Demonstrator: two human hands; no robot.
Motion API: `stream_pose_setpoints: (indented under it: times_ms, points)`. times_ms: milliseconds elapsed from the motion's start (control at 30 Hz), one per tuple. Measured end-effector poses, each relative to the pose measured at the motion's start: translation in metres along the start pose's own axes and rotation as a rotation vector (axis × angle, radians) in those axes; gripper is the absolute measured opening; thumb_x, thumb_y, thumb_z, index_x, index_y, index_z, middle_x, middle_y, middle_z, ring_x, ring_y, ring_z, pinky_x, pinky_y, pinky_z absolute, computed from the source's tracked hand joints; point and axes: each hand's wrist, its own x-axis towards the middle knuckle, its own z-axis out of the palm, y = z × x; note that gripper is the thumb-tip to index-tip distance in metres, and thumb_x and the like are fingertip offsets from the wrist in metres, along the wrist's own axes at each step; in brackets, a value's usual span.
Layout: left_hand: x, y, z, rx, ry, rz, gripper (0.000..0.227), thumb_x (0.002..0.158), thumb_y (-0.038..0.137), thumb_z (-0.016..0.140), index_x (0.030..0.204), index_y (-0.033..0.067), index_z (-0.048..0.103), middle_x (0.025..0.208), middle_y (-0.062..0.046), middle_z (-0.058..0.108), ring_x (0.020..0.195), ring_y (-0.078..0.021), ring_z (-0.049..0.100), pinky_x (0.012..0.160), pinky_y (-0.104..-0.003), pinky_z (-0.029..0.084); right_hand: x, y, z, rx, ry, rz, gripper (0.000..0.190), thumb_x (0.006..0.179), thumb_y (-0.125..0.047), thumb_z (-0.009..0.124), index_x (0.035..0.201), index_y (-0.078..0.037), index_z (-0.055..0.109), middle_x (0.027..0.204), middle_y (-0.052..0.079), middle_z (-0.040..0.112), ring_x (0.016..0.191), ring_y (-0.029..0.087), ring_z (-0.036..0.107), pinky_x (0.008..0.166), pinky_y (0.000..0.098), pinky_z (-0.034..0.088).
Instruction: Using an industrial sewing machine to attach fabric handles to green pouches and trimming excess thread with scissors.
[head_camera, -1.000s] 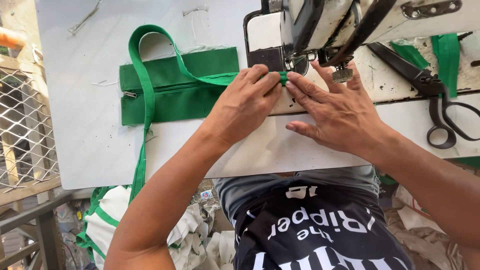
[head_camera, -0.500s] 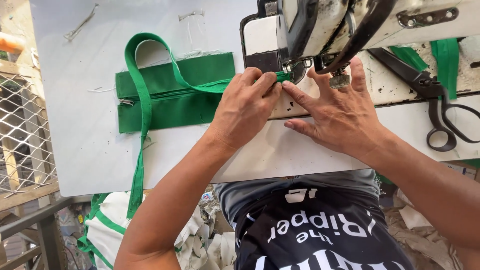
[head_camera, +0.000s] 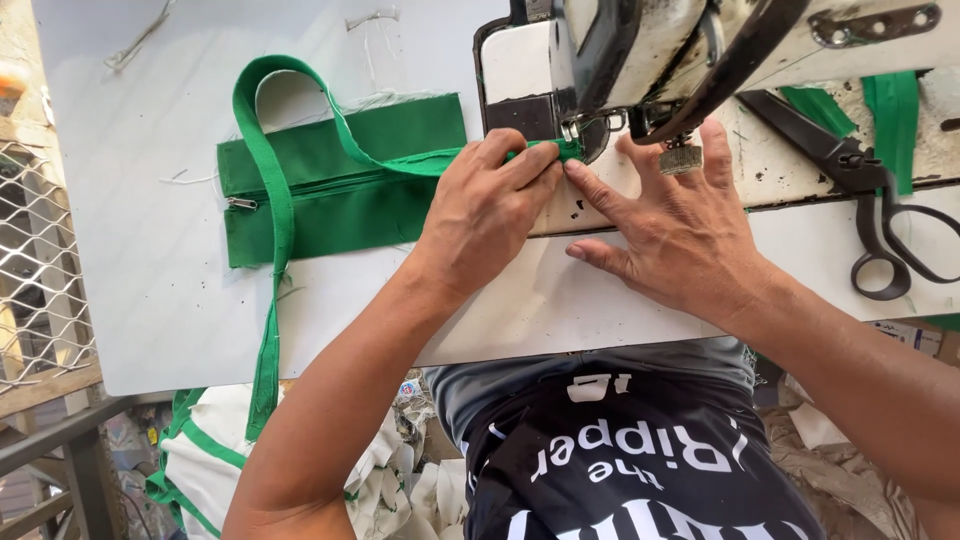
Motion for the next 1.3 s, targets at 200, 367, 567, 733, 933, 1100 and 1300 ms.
stream_pose_setpoints:
  times_ms: [200, 367, 567, 733, 933, 1100, 1300]
  points:
    - [-0.002, 0.004, 0.002, -0.1, -0.057, -0.032, 0.01, 0.103, 0.002, 0.063, 0.095, -0.0019, 0.069, 0.121, -0.009, 0.056, 0.106, -0.0295, 0.051, 0.076, -0.041, 0.052, -0.006, -0.008, -0.005, 0.072, -0.104, 0.048, 0.078, 0.1, -0.075, 0.029, 0.162, -0.03, 0.043, 0.15, 0.017, 0.037, 0.094, 0.043, 0.066, 0.12, 0.0666, 0.013]
    - [0.006, 0.0, 0.006, -0.299, -0.003, -0.214, 0.011, 0.095, -0.008, 0.063, 0.104, -0.0023, 0.068, 0.099, -0.013, 0.059, 0.087, -0.0317, 0.053, 0.081, -0.039, 0.049, -0.001, -0.008, -0.009, 0.056, -0.079, -0.003, 0.08, 0.099, -0.073, 0.04, 0.158, -0.021, 0.05, 0.138, 0.013, 0.036, 0.078, 0.038, 0.067, 0.118, 0.0652, 0.017]
    - [0.017, -0.006, 0.032, -0.203, -0.083, -0.469, 0.024, 0.088, 0.001, 0.06, 0.07, 0.0109, 0.072, 0.079, -0.003, 0.05, 0.07, -0.0294, 0.042, 0.06, -0.042, 0.036, 0.0, -0.005, -0.005, 0.107, -0.127, 0.019, 0.079, 0.099, -0.072, 0.041, 0.159, -0.022, 0.048, 0.128, 0.013, 0.039, 0.076, 0.041, 0.067, 0.119, 0.0702, 0.014]
    - [0.025, -0.008, 0.028, -0.136, -0.307, -0.557, 0.007, 0.093, 0.016, 0.062, 0.087, 0.0135, 0.066, 0.101, -0.007, 0.048, 0.094, -0.0339, 0.044, 0.075, -0.049, 0.037, 0.004, -0.007, -0.007, 0.061, -0.05, -0.016, 0.078, 0.1, -0.072, 0.041, 0.157, -0.019, 0.05, 0.127, 0.012, 0.041, 0.087, 0.038, 0.063, 0.119, 0.0663, 0.017]
    - [0.037, -0.004, 0.017, -0.235, -0.515, -0.742, 0.009, 0.093, 0.026, 0.071, 0.091, 0.0173, 0.07, 0.11, -0.005, 0.048, 0.108, -0.0322, 0.043, 0.089, -0.049, 0.034, -0.003, -0.01, -0.004, 0.064, -0.059, 0.002, 0.077, 0.101, -0.072, 0.038, 0.158, -0.02, 0.05, 0.129, 0.013, 0.041, 0.082, 0.04, 0.063, 0.118, 0.0672, 0.02]
    - [0.019, 0.001, 0.026, -0.123, -0.314, -0.535, 0.004, 0.092, 0.013, 0.065, 0.09, 0.0157, 0.065, 0.088, -0.004, 0.055, 0.088, -0.0297, 0.048, 0.075, -0.045, 0.03, 0.0, -0.01, -0.004, 0.06, -0.034, 0.005, 0.076, 0.101, -0.071, 0.039, 0.158, -0.021, 0.049, 0.13, 0.014, 0.041, 0.093, 0.042, 0.06, 0.118, 0.0675, 0.021]
    - [0.008, 0.01, 0.036, -0.081, -0.21, -0.553, 0.019, 0.092, 0.015, 0.071, 0.11, 0.016, 0.071, 0.088, -0.002, 0.053, 0.088, -0.0294, 0.049, 0.077, -0.046, 0.03, -0.003, -0.01, 0.001, 0.062, -0.029, 0.009, 0.076, 0.102, -0.071, 0.037, 0.158, -0.021, 0.049, 0.131, 0.014, 0.043, 0.102, 0.043, 0.058, 0.12, 0.0671, 0.019]
